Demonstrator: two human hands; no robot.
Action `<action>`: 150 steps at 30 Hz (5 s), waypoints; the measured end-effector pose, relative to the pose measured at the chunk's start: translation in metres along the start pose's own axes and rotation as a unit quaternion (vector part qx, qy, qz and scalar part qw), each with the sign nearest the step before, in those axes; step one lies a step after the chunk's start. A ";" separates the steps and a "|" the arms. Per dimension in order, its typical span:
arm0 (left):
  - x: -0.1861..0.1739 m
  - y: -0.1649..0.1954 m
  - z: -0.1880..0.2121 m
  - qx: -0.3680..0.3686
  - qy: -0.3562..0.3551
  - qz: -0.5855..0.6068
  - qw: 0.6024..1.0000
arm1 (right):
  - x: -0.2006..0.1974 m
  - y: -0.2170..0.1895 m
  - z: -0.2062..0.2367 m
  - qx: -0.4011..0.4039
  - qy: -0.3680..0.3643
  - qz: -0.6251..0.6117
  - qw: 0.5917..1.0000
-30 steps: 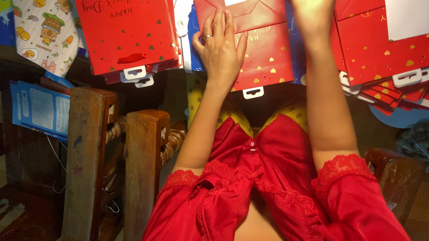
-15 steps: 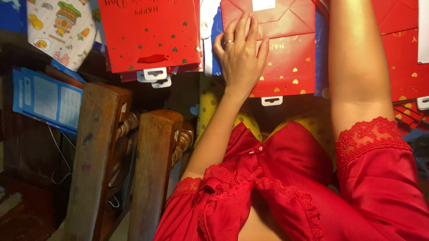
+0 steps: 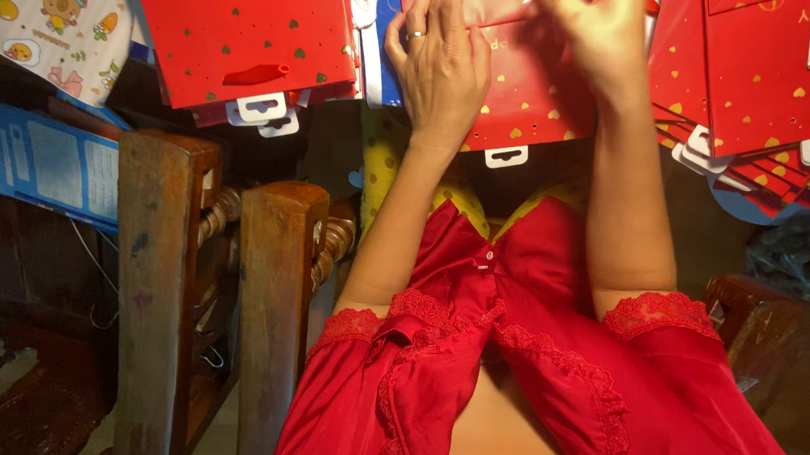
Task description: The person assembles red Valentine's Day gift boxes by hand, folding flaps, inserting white plastic handles, and threading red ribbons through slots. They handle multiple boxes one at a time, stacking completed units on the table.
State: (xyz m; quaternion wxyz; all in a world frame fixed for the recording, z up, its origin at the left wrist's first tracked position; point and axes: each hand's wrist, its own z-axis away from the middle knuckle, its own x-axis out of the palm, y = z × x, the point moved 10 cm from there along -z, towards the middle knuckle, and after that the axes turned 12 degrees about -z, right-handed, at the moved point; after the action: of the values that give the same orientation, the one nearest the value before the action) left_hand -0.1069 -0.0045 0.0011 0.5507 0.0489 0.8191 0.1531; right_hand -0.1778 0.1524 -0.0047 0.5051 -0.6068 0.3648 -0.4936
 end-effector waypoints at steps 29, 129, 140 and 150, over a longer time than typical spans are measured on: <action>-0.008 -0.001 0.000 0.007 0.020 0.057 0.998 | 0.007 0.017 0.008 -0.036 0.017 0.345 0.938; -0.006 -0.001 0.000 -0.005 0.006 0.051 0.999 | 0.020 0.007 0.017 -0.065 -0.061 0.400 0.912; -0.006 0.000 0.001 -0.002 0.003 0.041 0.999 | 0.018 0.005 0.021 -0.114 -0.039 0.429 0.895; -0.009 0.004 -0.003 -0.001 0.003 0.020 1.000 | 0.017 0.001 0.017 -0.114 -0.025 0.394 0.912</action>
State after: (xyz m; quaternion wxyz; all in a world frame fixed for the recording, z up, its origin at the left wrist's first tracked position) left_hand -0.1062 -0.0031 0.0113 0.5452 0.0649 0.8194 0.1649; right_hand -0.1571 0.1402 -0.0014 0.5951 -0.4794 0.6152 -0.1942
